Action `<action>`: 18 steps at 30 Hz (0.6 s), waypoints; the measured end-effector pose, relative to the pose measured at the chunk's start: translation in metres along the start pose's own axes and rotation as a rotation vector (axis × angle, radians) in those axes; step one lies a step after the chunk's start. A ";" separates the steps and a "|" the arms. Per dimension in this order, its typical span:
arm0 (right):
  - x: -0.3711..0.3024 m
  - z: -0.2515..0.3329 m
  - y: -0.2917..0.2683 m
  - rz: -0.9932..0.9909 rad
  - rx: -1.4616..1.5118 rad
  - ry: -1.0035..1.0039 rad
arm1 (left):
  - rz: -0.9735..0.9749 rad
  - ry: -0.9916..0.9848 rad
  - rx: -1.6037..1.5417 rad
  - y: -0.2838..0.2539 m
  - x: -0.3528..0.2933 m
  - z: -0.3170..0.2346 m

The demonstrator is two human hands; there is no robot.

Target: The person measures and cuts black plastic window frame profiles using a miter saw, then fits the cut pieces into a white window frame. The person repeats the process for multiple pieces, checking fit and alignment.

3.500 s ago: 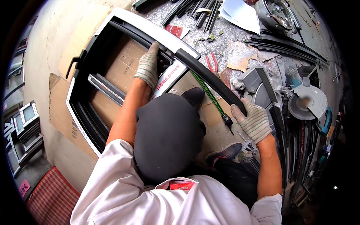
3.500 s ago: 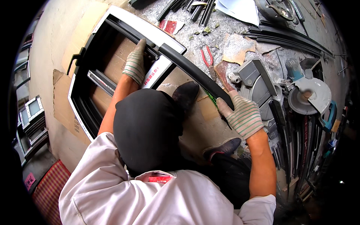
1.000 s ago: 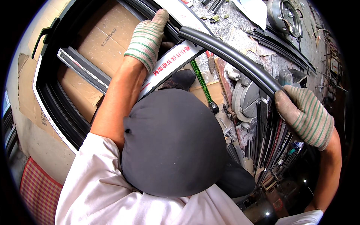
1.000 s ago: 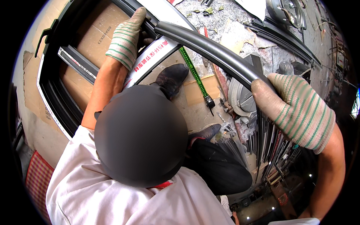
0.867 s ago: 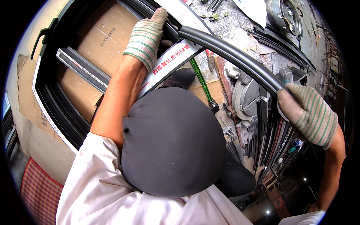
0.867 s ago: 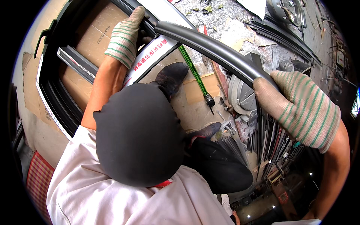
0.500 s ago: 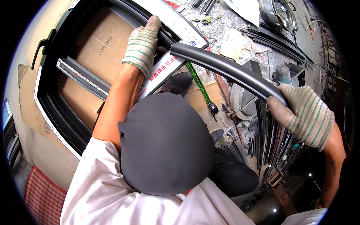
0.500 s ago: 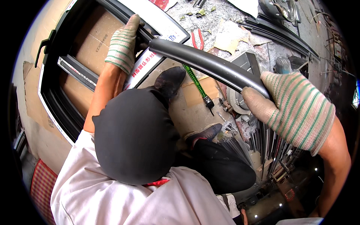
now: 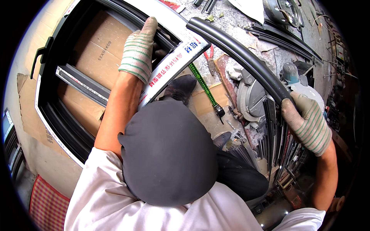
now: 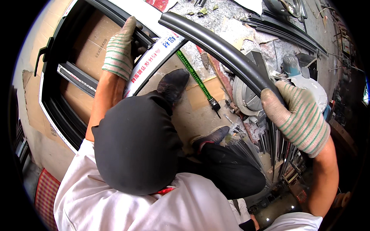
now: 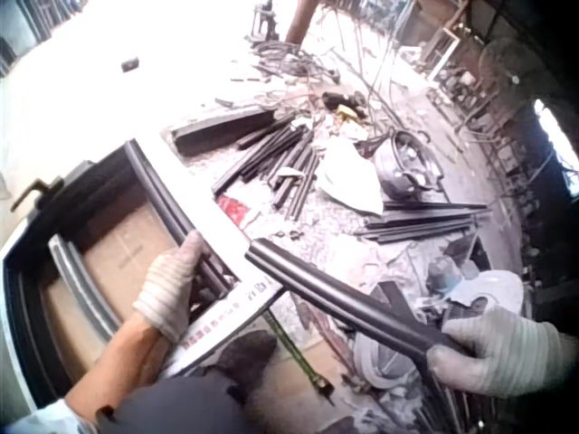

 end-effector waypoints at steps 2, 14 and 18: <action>0.002 -0.011 0.011 0.019 0.061 0.052 | -0.002 0.018 -0.021 0.003 0.001 0.005; 0.000 -0.097 0.185 -0.147 0.557 0.246 | -0.069 -0.048 0.152 0.008 0.002 0.004; 0.000 -0.112 0.244 -0.117 0.587 0.239 | -0.095 -0.112 0.186 0.008 -0.002 -0.005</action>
Point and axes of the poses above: each hand's wrist, its own x-axis towards the middle knuckle, its own y-axis out of the palm, z = x × y, the point moved 6 cm from there along x, towards the middle knuckle, and after that the axes turned 4 degrees about -x, right-handed, at the moved point
